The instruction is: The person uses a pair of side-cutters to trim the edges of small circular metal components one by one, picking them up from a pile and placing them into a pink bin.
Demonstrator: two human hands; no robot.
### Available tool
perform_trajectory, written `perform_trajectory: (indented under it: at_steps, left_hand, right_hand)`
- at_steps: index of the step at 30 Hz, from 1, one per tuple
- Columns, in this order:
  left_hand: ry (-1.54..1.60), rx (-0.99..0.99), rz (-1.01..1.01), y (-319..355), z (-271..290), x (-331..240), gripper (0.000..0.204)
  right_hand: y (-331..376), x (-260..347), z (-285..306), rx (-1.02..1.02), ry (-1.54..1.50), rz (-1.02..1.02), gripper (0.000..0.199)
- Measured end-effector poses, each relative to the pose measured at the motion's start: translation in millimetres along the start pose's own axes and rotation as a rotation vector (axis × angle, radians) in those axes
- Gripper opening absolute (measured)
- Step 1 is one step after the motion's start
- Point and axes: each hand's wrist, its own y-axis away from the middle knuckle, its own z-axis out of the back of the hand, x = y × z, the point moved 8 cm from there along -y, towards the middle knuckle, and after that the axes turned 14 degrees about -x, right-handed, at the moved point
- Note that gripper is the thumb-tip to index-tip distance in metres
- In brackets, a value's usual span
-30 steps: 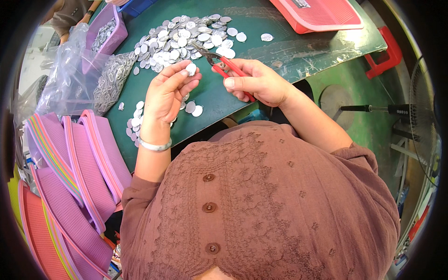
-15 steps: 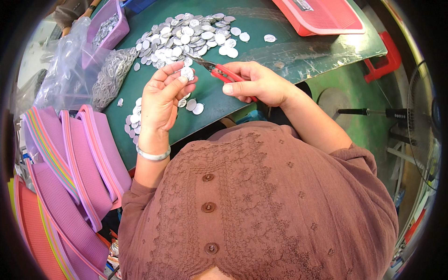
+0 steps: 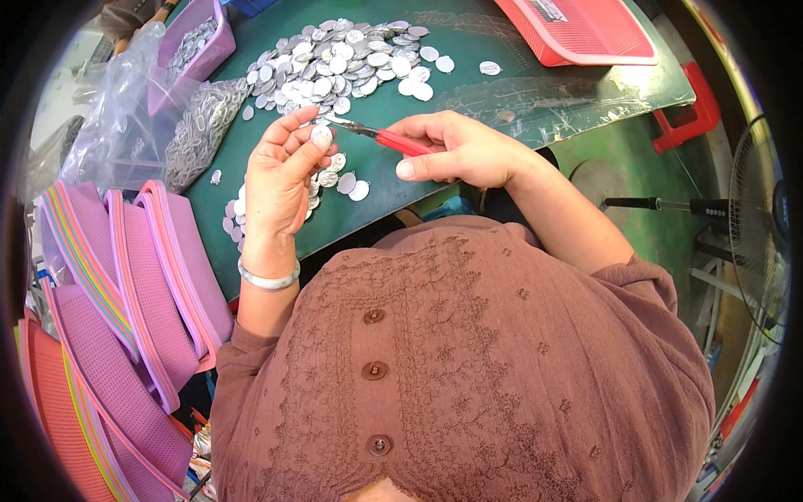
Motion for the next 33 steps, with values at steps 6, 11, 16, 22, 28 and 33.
perform_trajectory:
  at_steps: [6, 11, 16, 22, 28, 33]
  left_hand:
    - [-0.001, -0.008, -0.039, 2.9, -0.3, -5.0, 0.038]
    - [-0.043, -0.004, -0.057, 3.3, 0.5, -6.9, 0.038]
    - [-0.055, 0.002, -0.060, 3.6, 1.0, -5.6, 0.038]
    - [-0.094, -0.007, -0.050, 3.3, 2.0, -5.1, 0.038]
    - [-0.119, 0.001, -0.042, 3.5, 3.2, -5.4, 0.038]
    - [-0.125, -0.003, -0.044, 3.5, 3.3, -4.6, 0.039]
  right_hand:
    - [-0.9, 2.7, -2.1, 0.015, 0.102, 0.000, 0.053]
    - [-2.3, 0.1, -1.9, 0.008, 0.145, -0.027, 0.053]
    - [-2.7, 2.1, -4.2, 0.008, 0.135, -0.018, 0.052]
    - [-3.0, 2.0, -4.7, 0.016, 0.177, -0.007, 0.050]
    - [-2.6, 3.4, -6.7, 0.029, 0.165, -0.011, 0.051]
    - [-3.0, 2.2, -6.7, 0.027, 0.168, -0.014, 0.051]
